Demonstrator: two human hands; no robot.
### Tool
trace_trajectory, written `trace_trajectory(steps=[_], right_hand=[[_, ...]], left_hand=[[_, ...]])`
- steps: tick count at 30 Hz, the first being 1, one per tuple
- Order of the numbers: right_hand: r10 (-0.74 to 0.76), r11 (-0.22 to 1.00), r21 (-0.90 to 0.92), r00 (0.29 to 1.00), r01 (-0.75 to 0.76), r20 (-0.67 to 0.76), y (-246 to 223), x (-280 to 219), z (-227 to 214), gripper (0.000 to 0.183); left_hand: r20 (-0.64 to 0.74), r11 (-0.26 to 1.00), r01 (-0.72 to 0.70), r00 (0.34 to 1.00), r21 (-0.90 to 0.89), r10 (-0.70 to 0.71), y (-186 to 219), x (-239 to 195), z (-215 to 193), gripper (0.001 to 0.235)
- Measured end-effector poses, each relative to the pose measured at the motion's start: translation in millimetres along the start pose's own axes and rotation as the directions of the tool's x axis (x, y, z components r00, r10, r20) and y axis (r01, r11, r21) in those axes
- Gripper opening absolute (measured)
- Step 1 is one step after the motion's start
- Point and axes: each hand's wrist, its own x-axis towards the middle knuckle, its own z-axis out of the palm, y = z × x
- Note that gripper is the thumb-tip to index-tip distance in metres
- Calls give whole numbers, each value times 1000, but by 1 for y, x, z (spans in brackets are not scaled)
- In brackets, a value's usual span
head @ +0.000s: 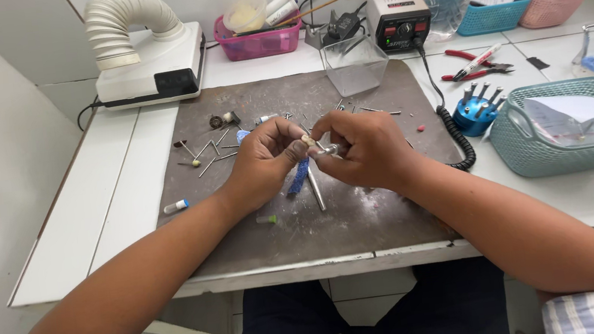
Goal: The person places a small artificial tooth into a yellow dental cast, then uses a rotary handpiece to grind and shape the tooth. They repeatedly test the fit against a blue opposing cast, adjusting the tooth and cast positions to check occlusion.
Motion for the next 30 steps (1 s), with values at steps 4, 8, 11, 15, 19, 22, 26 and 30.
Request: trace_trajectory(steps=[4, 8, 11, 15, 19, 22, 26, 30], right_hand=[[-29, 999, -30, 1000, 30, 11, 6, 0, 3, 27], [-28, 996, -82, 999, 30, 28, 18, 6, -3, 25], [-39, 992, -115, 998, 44, 49, 26, 7, -10, 24], [-38, 998, -39, 998, 40, 56, 28, 7, -13, 24], [-76, 997, 17, 992, 75, 105, 27, 7, -12, 21], [-99, 994, 51, 986, 93, 131, 21, 1, -7, 20], [29, 990, 132, 990, -47, 139, 23, 3, -11, 20], [244, 955, 142, 961, -262, 131, 30, -3, -20, 15]], left_hand=[[-38, 993, 63, 998, 96, -59, 3, 0, 0, 17], [-37, 970, 113, 994, 218, -107, 17, 13, -6, 20], [-11, 953, 95, 995, 288, -96, 26, 24, -2, 22], [-34, 914, -9, 999, 406, 24, 32, 27, 10, 17], [-17, 866, -90, 993, 491, 113, 38, 7, 8, 15], [-17, 908, -62, 997, 413, 76, 40, -1, 5, 13], [-50, 961, -54, 996, 271, 70, 36, 0, 2, 11], [-83, 996, 80, 994, 32, -77, 21, -2, -2, 10]])
